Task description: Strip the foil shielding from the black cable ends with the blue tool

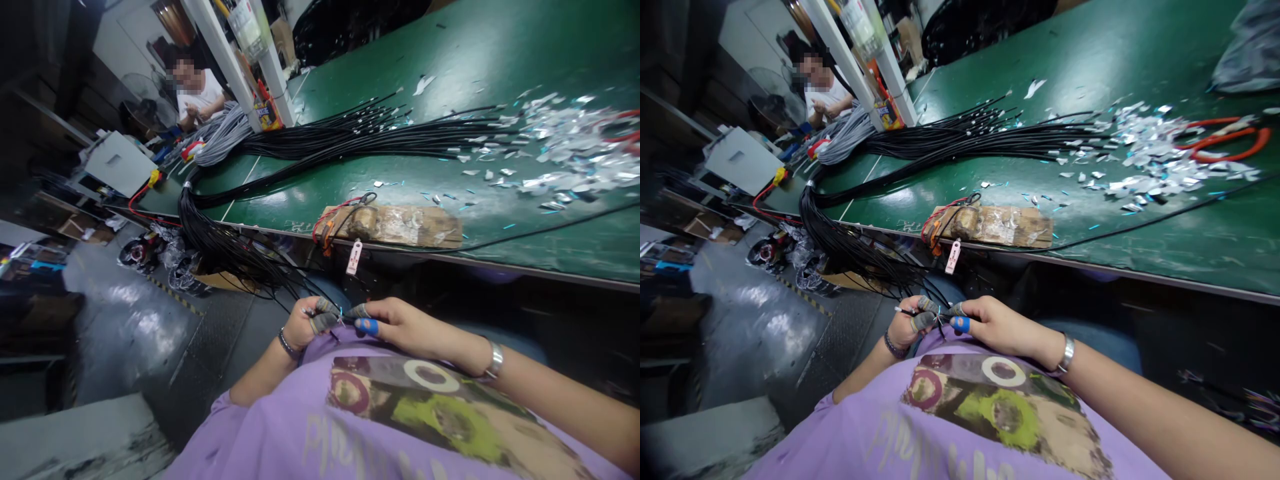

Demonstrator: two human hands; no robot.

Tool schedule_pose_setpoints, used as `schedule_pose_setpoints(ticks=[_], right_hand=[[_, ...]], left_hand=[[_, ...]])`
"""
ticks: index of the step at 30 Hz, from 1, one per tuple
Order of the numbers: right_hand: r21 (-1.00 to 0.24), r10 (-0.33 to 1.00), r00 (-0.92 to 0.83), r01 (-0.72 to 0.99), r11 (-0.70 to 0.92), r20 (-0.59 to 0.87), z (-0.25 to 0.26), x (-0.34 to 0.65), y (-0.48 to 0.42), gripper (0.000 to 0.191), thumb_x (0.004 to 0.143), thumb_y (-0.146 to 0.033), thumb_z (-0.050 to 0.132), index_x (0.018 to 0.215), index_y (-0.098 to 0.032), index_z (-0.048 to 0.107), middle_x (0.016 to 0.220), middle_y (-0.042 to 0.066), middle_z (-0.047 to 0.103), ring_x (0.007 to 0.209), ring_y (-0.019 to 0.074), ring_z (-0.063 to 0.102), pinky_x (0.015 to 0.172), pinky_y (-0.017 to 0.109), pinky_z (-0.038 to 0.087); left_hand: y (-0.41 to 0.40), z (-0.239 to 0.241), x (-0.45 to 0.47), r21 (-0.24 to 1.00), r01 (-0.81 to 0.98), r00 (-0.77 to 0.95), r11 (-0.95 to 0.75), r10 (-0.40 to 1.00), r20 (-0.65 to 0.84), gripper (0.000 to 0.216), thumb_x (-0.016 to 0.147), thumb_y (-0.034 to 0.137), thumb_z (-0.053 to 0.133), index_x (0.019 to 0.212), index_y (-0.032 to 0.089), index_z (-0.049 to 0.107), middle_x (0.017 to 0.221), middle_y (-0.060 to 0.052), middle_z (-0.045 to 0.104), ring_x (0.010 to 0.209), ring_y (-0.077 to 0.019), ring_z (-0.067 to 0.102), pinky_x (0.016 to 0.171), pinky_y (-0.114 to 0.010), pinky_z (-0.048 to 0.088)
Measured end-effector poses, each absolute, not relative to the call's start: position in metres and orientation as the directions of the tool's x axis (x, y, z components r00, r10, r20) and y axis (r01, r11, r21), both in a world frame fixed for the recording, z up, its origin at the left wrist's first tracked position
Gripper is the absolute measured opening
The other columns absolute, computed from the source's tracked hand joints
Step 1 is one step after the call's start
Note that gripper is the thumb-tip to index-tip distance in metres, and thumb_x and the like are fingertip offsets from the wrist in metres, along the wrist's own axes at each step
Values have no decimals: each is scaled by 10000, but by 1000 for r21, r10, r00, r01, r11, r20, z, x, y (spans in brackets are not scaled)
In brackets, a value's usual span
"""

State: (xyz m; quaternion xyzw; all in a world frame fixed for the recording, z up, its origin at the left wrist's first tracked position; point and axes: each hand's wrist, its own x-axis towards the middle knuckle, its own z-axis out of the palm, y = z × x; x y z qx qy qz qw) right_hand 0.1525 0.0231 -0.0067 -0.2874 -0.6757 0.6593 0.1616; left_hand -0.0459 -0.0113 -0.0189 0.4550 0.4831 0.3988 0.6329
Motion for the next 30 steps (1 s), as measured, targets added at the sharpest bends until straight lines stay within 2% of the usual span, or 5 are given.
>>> schedule_pose_setpoints(ticks=[11,18,24,30], right_hand=[[-969,605,-766,242,-40,-217,-7,150,23,530,743,-681,483,702,-162,583,613,-25,456,576,120,366,533,254,327],[-951,621,-733,300,-72,-278,-3,146,23,543,699,-705,513,639,-167,561,595,-23,466,575,122,373,528,254,337],[-928,615,-716,365,-71,-329,-4,151,27,539,695,-695,529,656,-161,587,599,-15,485,573,125,383,532,264,345],[-951,736,-603,202,-232,-308,-6,149,29,520,645,-682,607,687,-167,549,650,-11,523,620,136,461,609,285,415]], left_hand=[[-11,-22,-47,973,-43,219,228,952,-214,485,548,567,778,593,126,582,433,47,456,407,-51,381,439,-194,326],[-12,-15,-44,992,77,226,101,967,-116,476,551,556,781,557,126,578,509,9,520,485,-74,435,498,-207,377],[-14,-23,-49,996,-4,109,88,990,-87,479,638,597,703,600,141,563,440,36,461,394,-53,352,417,-191,303],[-13,-16,-47,995,100,226,1,974,-24,456,640,567,718,586,132,595,530,-6,540,501,-87,450,522,-216,386]])
